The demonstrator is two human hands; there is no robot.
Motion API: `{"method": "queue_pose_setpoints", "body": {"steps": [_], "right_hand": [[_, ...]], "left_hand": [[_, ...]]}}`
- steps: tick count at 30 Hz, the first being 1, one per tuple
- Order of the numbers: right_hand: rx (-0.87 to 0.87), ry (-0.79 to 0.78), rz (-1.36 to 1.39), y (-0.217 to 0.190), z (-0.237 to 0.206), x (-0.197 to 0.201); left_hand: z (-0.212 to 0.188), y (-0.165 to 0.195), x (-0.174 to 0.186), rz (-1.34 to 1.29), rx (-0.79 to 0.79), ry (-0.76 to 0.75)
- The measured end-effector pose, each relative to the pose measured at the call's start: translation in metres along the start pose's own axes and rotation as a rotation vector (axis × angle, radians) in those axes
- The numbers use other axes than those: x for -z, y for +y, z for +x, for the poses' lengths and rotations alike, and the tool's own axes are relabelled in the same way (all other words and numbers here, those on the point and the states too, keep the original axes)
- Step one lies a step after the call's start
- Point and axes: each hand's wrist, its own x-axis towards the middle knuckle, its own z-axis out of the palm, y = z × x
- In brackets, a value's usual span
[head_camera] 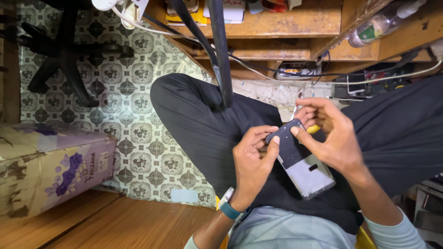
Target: The person sits cross-legged on the floor and works on a disassembled smartphone. They use a small tool to manipulate components on the back of the phone, then apply a substance from a tube along the edges of the device.
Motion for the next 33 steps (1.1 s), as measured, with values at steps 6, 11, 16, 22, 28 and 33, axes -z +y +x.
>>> {"method": "queue_pose_setpoints", "body": {"steps": [6,11,16,22,28,33], "right_hand": [[-0.183,-0.01,0.437,0.02,0.001,-0.004],[-0.19,0.005,0.527,0.028,-0.001,-0.004],[-0.205,0.038,0.523,0.025,-0.004,-0.007],[-0.19,-0.004,0.547,0.015,-0.004,-0.006],[-0.187,-0.017,0.478,0.013,-0.001,-0.005],[-0.178,0.024,0.387,0.015,0.001,-0.009]], "left_hand": [[-0.005,0.007,-0.005,0.099,-0.072,-0.004],[-0.006,0.009,-0.007,0.15,-0.13,-0.018],[-0.007,0.009,-0.005,0.123,-0.121,-0.027],[-0.007,0.005,-0.007,0.018,-0.053,0.016],[-0.006,0.005,-0.007,0.019,-0.039,0.026],[-0.006,0.005,-0.008,0.073,-0.047,0.022]]}}
